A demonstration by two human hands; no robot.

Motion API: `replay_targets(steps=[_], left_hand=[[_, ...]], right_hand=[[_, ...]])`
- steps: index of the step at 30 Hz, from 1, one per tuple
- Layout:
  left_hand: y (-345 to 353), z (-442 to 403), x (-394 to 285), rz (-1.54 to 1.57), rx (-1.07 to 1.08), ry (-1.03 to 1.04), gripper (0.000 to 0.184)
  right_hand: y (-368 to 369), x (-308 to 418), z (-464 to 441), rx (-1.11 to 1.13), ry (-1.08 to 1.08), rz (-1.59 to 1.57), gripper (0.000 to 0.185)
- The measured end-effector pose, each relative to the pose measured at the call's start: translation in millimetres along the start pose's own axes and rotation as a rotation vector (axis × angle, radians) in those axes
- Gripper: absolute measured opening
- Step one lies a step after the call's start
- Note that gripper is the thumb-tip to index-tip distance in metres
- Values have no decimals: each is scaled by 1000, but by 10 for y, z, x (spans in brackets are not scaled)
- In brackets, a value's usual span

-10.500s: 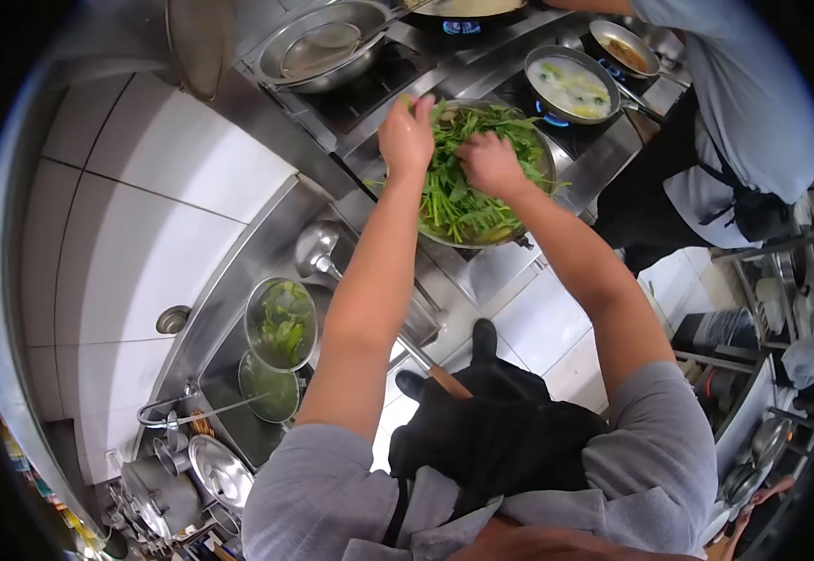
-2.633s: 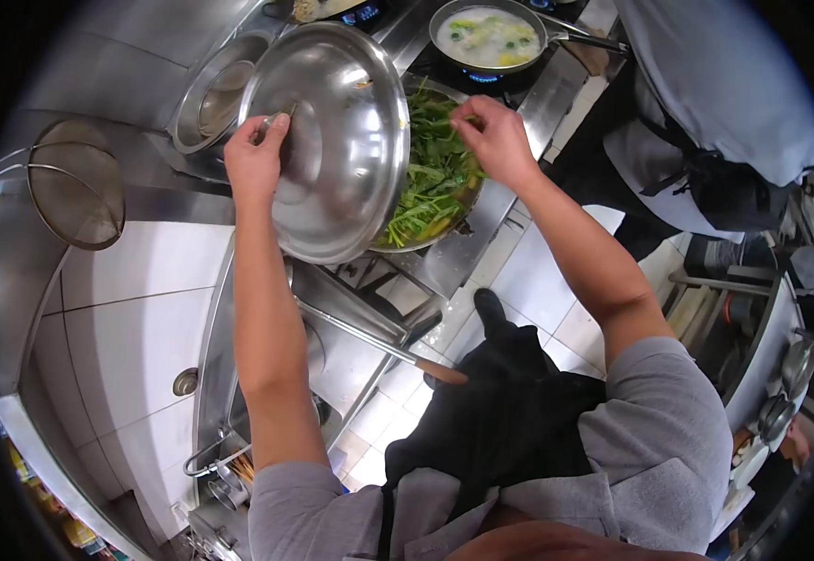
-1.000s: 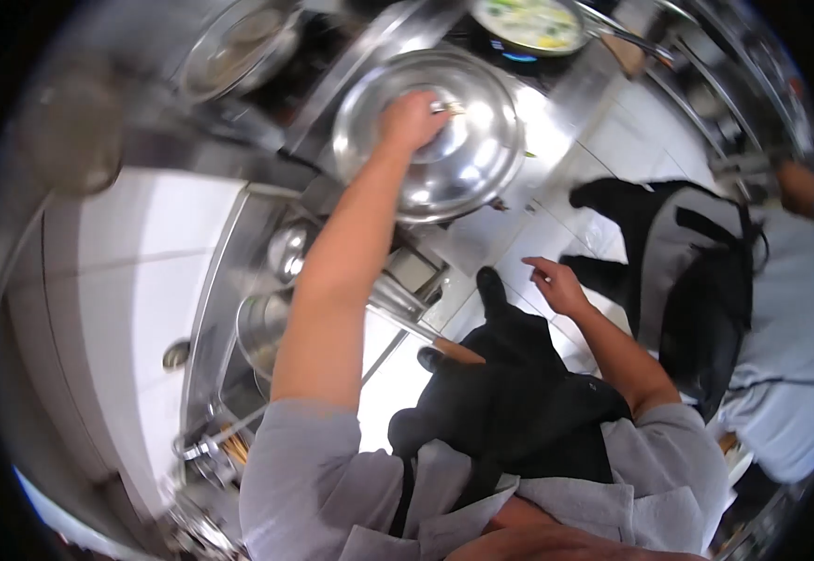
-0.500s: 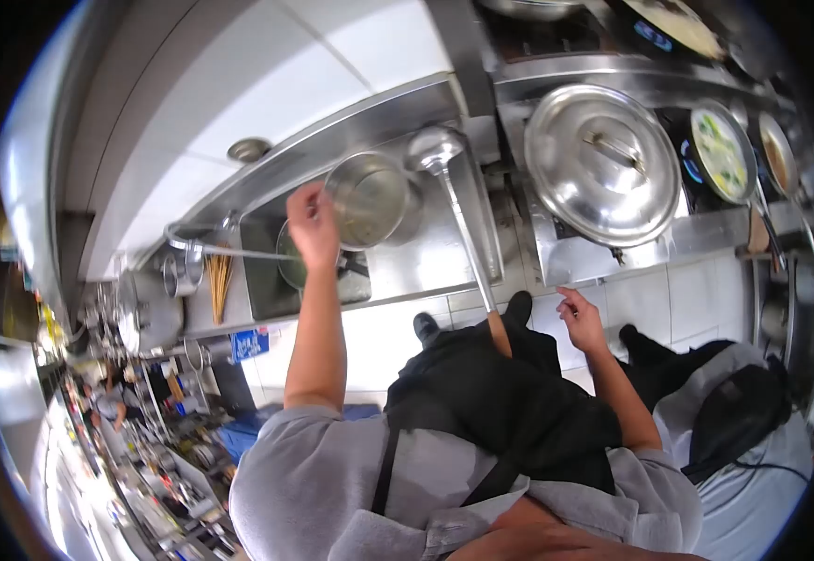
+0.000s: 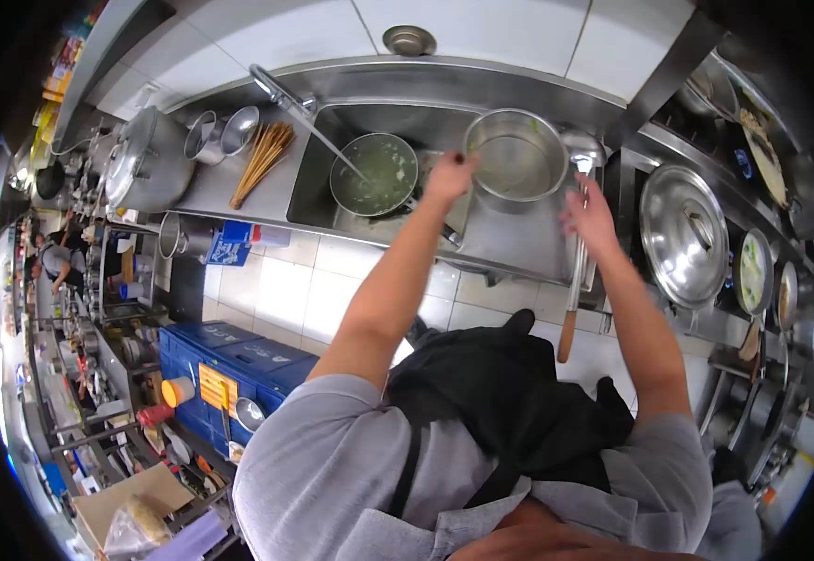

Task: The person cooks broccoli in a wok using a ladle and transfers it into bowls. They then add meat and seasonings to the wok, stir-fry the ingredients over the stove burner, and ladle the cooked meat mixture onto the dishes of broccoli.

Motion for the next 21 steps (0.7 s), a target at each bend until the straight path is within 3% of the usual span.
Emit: replay_targets(steps=[1, 3, 9, 13, 14, 15, 16, 17, 19, 20, 21], left_hand=[[55, -133, -14, -230, -111, 93, 45], [98, -245, -6, -154, -89, 131, 36], [-439, -82, 44, -288, -15, 123, 35], [-735, -415, 543, -68, 103, 135, 34], [-876, -270, 574, 228, 141, 29, 28], [-927, -475, 853, 283, 82, 109, 21], [-1099, -262, 781, 408, 125, 10, 15], [-1174, -230, 862, 527, 182, -15, 9], [-1328, -127, 984, 611, 231, -166, 12], [-1362, -185, 1172, 616, 241, -209, 16], [-1386, -190, 1290, 630, 258, -233, 17]], right_hand=[[105, 2, -317, -51, 70, 97, 55], [344, 204, -472, -191, 213, 149, 45], [622, 198, -665, -251, 179, 189, 31], [1036, 536, -610, -256, 122, 187, 26], [1144, 552, -667, -228, 138, 228, 38], [1285, 549, -706, -196, 155, 266, 50], [1484, 668, -665, -170, 122, 312, 56], [1636, 720, -693, -62, 222, 402, 65], [1975, 846, -707, 14, 133, 480, 77], [2086, 811, -826, -58, -20, 640, 76], [2206, 822, -915, -77, -27, 776, 72]])
Point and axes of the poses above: each hand's wrist, its own z-axis away from the middle knuckle, its own y-axis out of the palm, x = y × z, the point moved 6 cm from there along -z, towards the middle knuckle, and after that the axes turned 7 degrees about x, right-handed, at the moved point
